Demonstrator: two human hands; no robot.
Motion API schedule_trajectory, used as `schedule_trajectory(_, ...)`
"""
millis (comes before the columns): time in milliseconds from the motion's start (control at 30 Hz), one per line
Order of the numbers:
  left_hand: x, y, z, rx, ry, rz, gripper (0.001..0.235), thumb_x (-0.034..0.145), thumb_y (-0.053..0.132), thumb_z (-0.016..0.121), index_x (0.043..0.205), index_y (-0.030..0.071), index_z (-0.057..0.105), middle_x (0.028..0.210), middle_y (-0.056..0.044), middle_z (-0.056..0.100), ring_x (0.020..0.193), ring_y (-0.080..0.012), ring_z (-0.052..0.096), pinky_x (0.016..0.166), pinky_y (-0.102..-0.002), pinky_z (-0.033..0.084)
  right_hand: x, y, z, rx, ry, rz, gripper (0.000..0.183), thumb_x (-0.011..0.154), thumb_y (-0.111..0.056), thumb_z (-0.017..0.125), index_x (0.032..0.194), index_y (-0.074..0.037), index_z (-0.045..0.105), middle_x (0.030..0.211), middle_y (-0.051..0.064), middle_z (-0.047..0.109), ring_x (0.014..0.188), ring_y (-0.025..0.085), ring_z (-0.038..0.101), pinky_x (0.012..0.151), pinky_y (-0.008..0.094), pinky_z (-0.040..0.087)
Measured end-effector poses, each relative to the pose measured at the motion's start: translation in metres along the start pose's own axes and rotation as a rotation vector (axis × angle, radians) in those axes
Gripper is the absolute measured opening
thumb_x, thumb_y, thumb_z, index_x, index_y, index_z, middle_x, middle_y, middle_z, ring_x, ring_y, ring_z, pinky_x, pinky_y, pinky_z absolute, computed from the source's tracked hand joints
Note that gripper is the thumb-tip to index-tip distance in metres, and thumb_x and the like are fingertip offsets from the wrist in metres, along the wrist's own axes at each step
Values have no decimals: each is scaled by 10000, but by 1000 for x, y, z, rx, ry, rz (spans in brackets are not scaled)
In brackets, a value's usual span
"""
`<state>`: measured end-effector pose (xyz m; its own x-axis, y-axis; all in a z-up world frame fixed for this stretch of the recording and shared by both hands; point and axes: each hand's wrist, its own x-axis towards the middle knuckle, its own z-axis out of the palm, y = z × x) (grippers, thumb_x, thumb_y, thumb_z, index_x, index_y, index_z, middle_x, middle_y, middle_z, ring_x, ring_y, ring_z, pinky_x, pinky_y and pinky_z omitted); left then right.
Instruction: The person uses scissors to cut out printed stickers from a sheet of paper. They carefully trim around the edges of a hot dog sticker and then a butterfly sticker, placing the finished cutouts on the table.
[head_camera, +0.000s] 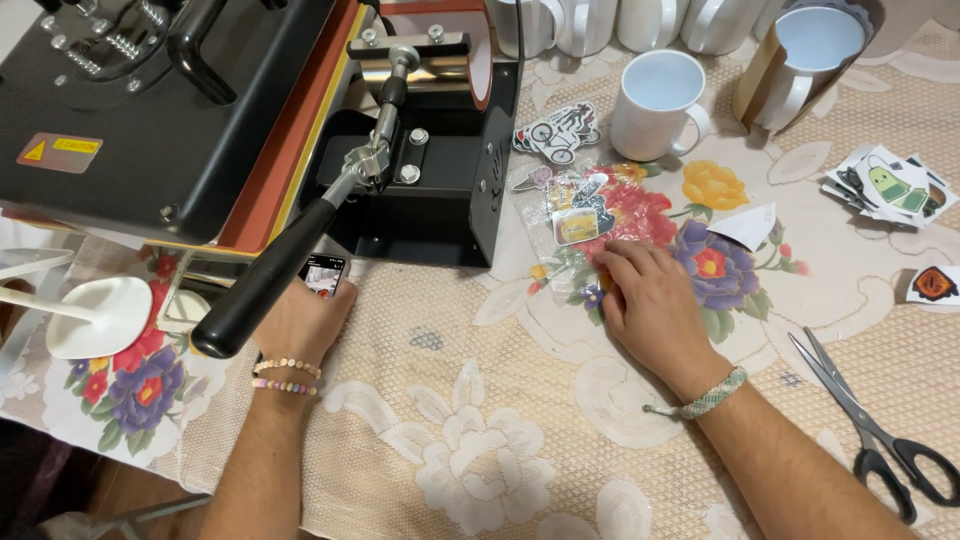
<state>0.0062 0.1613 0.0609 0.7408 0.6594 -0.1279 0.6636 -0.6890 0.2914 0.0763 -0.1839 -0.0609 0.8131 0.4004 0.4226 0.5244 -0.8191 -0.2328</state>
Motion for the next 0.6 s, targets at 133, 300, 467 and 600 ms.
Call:
schedule_trajectory(133, -5, 9, -8, -37, 0, 8, 819, 752, 496, 617, 1353, -57, 548, 1349, -304, 589, 1303, -438, 532, 1075, -556, 394, 1, -3, -3, 10, -11, 13, 412, 832, -169, 585, 1229, -186, 692, 1256, 42, 673, 1160, 281, 629, 947, 402, 485)
schedule_trajectory(300, 7, -7, 5, -10, 38, 35, 894, 732, 563, 637, 1380, -42, 528, 1363, -296, 578, 1308, -438, 522, 1076, -559, 388, 0, 0, 0, 7, 8, -4, 402, 823, -159, 588, 1208, -181, 697, 1246, 41, 673, 1163, 281, 627, 942, 400, 485)
schedule_trajectory(467, 7, -25, 14, 49, 114, 150, 1061, 711, 707, 660, 1413, -71, 495, 1399, -320, 551, 1323, -463, 500, 1105, -568, 362, 0, 0, 3, 17, 32, -18, 393, 811, -146, 603, 1191, -165, 700, 1235, 60, 677, 1158, 295, 629, 935, 408, 491)
schedule_trajectory(600, -34, -22, 23, 479, 391, 321, 842, 876, 778, 536, 1157, 3, 705, 1092, -203, 733, 1105, -355, 686, 947, -449, 524, 2, -4, -5, 70, 54, -28, 382, 791, -122, 614, 1164, -133, 694, 1214, 99, 670, 1156, 328, 618, 924, 433, 495)
